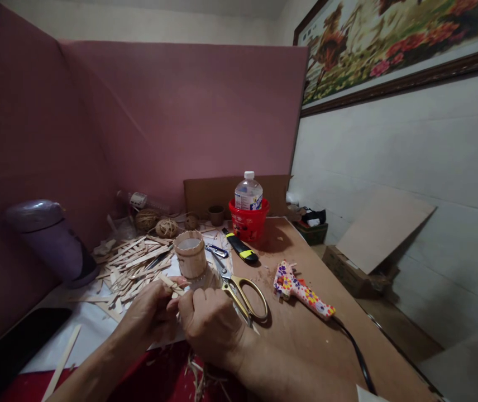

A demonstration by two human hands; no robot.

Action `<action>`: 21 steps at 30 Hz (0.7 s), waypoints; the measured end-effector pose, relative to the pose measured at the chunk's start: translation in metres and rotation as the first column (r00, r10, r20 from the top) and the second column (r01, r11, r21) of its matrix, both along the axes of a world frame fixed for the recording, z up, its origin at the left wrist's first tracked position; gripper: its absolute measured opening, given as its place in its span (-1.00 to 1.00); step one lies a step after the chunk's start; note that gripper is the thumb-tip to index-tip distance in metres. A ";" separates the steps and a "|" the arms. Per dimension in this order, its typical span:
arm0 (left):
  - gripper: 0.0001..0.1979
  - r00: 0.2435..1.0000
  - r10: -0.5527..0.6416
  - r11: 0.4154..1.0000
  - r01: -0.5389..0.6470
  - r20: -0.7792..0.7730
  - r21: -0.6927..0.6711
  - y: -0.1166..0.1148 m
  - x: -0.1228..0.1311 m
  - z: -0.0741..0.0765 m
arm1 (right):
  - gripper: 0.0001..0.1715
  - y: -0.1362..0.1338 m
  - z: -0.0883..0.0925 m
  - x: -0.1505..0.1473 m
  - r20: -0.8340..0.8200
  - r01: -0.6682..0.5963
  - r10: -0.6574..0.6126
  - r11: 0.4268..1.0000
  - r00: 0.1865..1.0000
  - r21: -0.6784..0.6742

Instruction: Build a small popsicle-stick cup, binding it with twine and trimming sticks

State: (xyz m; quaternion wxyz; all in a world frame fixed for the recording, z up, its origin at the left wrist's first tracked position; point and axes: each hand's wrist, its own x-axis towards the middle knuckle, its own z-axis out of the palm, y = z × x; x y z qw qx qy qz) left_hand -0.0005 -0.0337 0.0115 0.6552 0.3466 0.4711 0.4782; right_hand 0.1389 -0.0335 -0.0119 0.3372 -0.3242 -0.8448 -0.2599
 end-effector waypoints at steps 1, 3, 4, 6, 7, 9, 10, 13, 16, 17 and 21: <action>-0.75 1.000 -0.001 1.000 0.001 -0.001 0.003 0.001 -0.001 -0.001 | -0.66 0.000 0.000 0.000 0.006 -0.001 0.001 1.000 1.000 0.007; -0.77 1.000 -0.004 1.000 0.004 0.001 0.009 0.001 -0.002 -0.004 | -0.65 0.000 0.000 0.000 0.016 -0.011 0.012 1.000 1.000 -0.009; -0.78 1.000 -0.011 1.000 0.010 0.007 0.009 0.002 -0.002 -0.005 | -0.66 0.000 -0.001 0.001 0.015 -0.022 0.023 0.999 1.000 -0.032; -0.79 0.999 -0.030 0.999 0.030 0.019 0.009 0.001 -0.002 -0.006 | -0.71 0.001 -0.003 0.002 0.005 -0.053 0.053 0.994 0.999 -0.094; -0.80 0.999 -0.044 0.999 0.043 0.024 0.010 0.001 -0.002 -0.007 | -0.74 0.001 -0.004 0.003 0.004 -0.064 0.065 0.991 0.998 -0.118; -0.83 0.997 -0.067 0.998 0.067 0.027 0.015 0.000 -0.001 -0.006 | -0.78 0.001 -0.006 0.004 0.008 -0.066 0.068 0.988 0.998 -0.139; -0.84 0.997 -0.074 0.997 0.073 0.025 0.024 0.000 -0.001 -0.006 | -0.79 0.001 -0.007 0.004 0.017 -0.061 0.064 0.988 0.998 -0.144; -0.87 0.996 -0.083 0.994 0.082 0.011 0.065 -0.001 -0.001 -0.006 | -0.83 0.001 -0.009 0.004 0.013 -0.057 0.060 0.985 0.998 -0.164; -0.87 0.996 -0.090 0.992 0.091 -0.007 0.086 -0.001 -0.002 -0.006 | -0.84 0.002 -0.011 0.005 -0.046 -0.094 0.087 0.976 0.995 -0.194; -0.87 0.996 -0.092 0.992 0.093 -0.010 0.085 -0.001 -0.002 -0.006 | -0.84 0.003 -0.012 0.006 -0.069 -0.109 0.097 0.972 0.993 -0.206; -0.89 0.995 -0.100 0.992 0.100 -0.004 0.080 -0.001 -0.003 -0.007 | -0.84 0.005 -0.015 0.007 -0.148 -0.128 0.093 0.961 0.985 -0.245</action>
